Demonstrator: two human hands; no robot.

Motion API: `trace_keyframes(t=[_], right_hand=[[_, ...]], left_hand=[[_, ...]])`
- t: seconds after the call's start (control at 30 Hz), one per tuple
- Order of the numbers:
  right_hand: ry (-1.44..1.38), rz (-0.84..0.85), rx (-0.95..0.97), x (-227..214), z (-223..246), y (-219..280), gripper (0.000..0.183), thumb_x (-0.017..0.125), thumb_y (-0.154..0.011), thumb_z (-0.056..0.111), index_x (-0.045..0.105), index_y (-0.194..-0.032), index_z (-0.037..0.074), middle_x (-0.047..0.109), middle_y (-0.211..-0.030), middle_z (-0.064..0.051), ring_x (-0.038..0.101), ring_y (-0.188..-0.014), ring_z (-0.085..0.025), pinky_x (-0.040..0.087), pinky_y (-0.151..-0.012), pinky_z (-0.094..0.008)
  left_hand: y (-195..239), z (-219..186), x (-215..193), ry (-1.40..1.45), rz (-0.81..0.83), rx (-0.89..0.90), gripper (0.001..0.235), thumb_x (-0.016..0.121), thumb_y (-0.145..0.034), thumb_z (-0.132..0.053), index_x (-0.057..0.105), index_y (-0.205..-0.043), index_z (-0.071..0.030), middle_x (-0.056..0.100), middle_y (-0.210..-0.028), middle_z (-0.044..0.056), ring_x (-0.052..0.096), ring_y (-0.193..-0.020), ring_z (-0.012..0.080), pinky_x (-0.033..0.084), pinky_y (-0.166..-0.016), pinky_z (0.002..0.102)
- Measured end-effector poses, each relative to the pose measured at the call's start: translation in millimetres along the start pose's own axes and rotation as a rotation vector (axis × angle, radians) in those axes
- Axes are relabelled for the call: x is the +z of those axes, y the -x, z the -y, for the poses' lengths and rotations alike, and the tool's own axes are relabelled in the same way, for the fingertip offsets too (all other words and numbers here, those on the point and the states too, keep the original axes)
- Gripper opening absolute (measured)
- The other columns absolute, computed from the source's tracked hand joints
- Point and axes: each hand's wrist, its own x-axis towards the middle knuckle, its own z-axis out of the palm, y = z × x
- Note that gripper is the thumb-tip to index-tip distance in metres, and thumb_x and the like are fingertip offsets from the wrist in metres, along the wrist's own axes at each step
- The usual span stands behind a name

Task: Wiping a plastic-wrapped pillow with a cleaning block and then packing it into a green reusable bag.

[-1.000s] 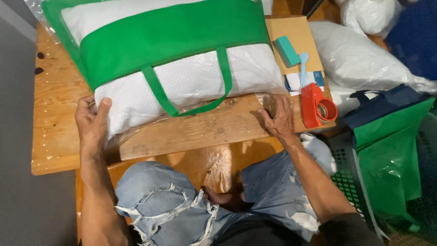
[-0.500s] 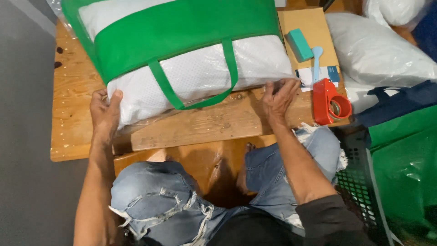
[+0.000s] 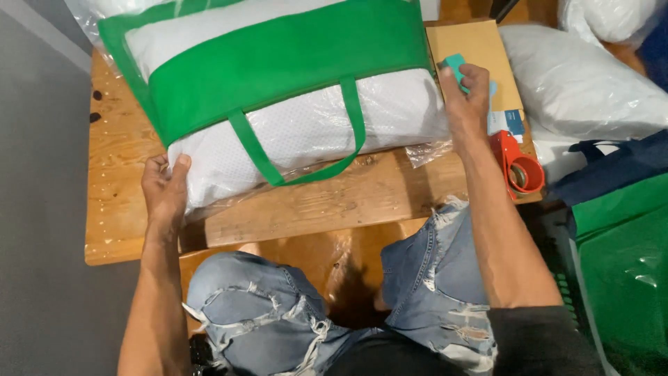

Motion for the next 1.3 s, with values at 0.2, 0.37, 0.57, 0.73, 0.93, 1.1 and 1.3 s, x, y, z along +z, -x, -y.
trace_keyframes(t=[0.2, 0.37, 0.57, 0.73, 0.93, 1.1, 1.3], right_hand=[[-0.034, 0.705, 0.164, 18, 24, -4, 0.087, 0.053, -0.094, 0.061, 0.014, -0.163, 0.024, 0.008, -0.173, -0.007, 0.008, -0.159, -0.025, 0.010, -0.128, -0.045], [0.102, 0.516, 0.375, 13, 27, 10, 0.061, 0.061, -0.092, 0.044, 0.051, -0.146, 0.018, 0.057, -0.147, -0.004, 0.052, -0.131, -0.014, 0.043, -0.105, -0.027], [0.431, 0.579, 0.536, -22, 59, 27, 0.044, 0.057, -0.094, 0.045, 0.059, -0.127, 0.015, 0.064, -0.119, -0.004, 0.055, -0.099, -0.020, 0.043, -0.084, -0.037], [0.159, 0.657, 0.557, -35, 48, 25, 0.046, 0.061, -0.093, 0.035, 0.061, -0.136, 0.016, 0.068, -0.122, -0.002, 0.059, -0.110, -0.015, 0.043, -0.095, -0.027], [0.058, 0.731, 0.414, -54, 11, 22, 0.065, 0.063, -0.095, 0.037, 0.043, -0.152, 0.013, 0.051, -0.139, -0.015, 0.049, -0.127, -0.027, 0.041, -0.107, -0.044], [-0.051, 0.664, 0.236, -55, 12, 33, 0.044, 0.059, -0.108, 0.034, 0.059, -0.141, 0.005, 0.066, -0.117, -0.015, 0.061, -0.110, -0.025, 0.052, -0.098, -0.047], [0.191, 0.561, 0.144, -56, -27, 20, 0.043, 0.049, -0.113, 0.041, 0.066, -0.136, 0.009, 0.065, -0.120, -0.019, 0.061, -0.116, -0.030, 0.048, -0.101, -0.049]], left_hand=[[3, -4, 2, 0.068, 0.007, -0.041, 0.026, 0.071, -0.099, -0.027, 0.049, -0.111, -0.018, 0.067, -0.104, 0.000, 0.059, -0.086, 0.0054, 0.050, -0.075, 0.024], [-1, -7, -17, 0.023, 0.123, -0.021, 0.024, 0.067, -0.106, -0.025, 0.050, -0.089, -0.023, 0.057, -0.091, -0.011, 0.048, -0.083, -0.0008, 0.040, -0.075, 0.017], [12, -18, -35, -0.221, 0.084, -0.177, 0.012, 0.068, -0.104, -0.019, 0.057, -0.101, -0.016, 0.045, -0.078, -0.009, 0.041, -0.071, 0.0026, 0.034, -0.061, 0.023], [71, -109, 24, -0.868, -0.154, 0.340, 0.047, 0.072, -0.104, -0.017, 0.060, -0.138, 0.013, 0.059, -0.132, 0.035, 0.055, -0.122, 0.0491, 0.044, -0.098, 0.060], [156, -121, 169, -0.607, 0.086, 1.165, 0.032, 0.077, -0.095, -0.014, 0.064, -0.122, -0.004, 0.061, -0.132, 0.029, 0.061, -0.124, 0.0527, 0.049, -0.107, 0.065], [207, -114, 270, -0.624, 0.412, 1.295, 0.056, 0.079, -0.087, -0.032, 0.062, -0.137, -0.014, 0.054, -0.153, 0.020, 0.047, -0.145, 0.0403, 0.034, -0.114, 0.070], [190, -107, 310, -0.934, 0.106, 1.351, 0.049, 0.052, -0.105, -0.008, 0.047, -0.153, -0.015, 0.046, -0.158, 0.022, 0.041, -0.149, 0.0391, 0.021, -0.119, 0.069]])
